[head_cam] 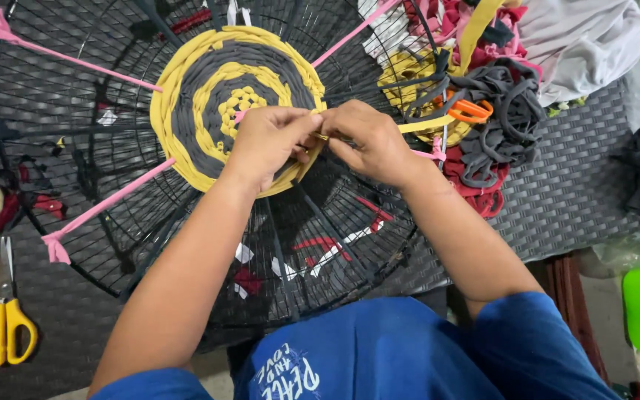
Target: Weave a rug by threading and tying fabric strips through the mesh of a circular metal frame.
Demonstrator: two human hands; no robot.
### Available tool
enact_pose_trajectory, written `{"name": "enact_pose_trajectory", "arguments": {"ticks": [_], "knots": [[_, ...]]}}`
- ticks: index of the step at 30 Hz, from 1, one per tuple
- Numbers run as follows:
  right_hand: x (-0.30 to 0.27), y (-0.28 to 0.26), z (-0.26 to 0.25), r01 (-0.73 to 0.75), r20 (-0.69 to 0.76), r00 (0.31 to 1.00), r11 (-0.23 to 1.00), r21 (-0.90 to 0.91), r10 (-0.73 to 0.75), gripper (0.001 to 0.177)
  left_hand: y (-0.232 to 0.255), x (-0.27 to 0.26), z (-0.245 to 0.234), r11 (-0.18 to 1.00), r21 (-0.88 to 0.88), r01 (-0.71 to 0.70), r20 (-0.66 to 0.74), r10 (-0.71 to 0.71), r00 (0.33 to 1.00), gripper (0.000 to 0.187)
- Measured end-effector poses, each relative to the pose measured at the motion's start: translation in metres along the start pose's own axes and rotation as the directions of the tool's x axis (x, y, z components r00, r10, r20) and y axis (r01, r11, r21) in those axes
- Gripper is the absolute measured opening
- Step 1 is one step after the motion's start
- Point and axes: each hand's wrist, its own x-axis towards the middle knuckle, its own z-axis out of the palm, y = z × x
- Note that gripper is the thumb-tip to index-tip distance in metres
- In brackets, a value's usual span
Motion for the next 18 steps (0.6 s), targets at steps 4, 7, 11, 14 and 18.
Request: {"name": "enact_pose_trajectory", "arguments": {"ticks": [4, 7, 11, 14, 18], "knots": [[0.010, -0.017, -0.003, 0.039, -0.032, 0.999, 0.999, -0.007, -0.039, 0.005, 0.007, -0.005, 0.001, 1.000, 0.005, -0.028, -0.029, 0.028, 0.999, 0.028], [0.007, -0.020, -0.002, -0.042, -0.034, 0.998, 0.996, 0.074, 0.045, 0.003, 0.009, -0.007, 0.000, 1.000, -0.017, -0.023, -0.055, 0.022, 0.998, 0.021], [-0.002, -0.013, -0.002, -0.379, 0.009, 0.912, 0.833, 0.402, 0.411, 0.021, 0.011, -0.010, 0.001, 0.998, -0.056, 0.017, -0.039, -0.019, 0.999, 0.018], [-0.007, -0.005, -0.001, -0.432, 0.080, 0.891, 0.778, 0.457, 0.448, 0.018, 0.013, -0.013, 0.002, 0.996, -0.081, 0.028, -0.018, -0.029, 0.999, 0.018], [-0.008, 0.003, -0.003, -0.496, 0.116, 0.849, 0.701, 0.512, 0.516, 0.010, 0.021, -0.019, 0.005, 0.959, -0.258, 0.115, 0.105, -0.090, 0.990, 0.011]]}}
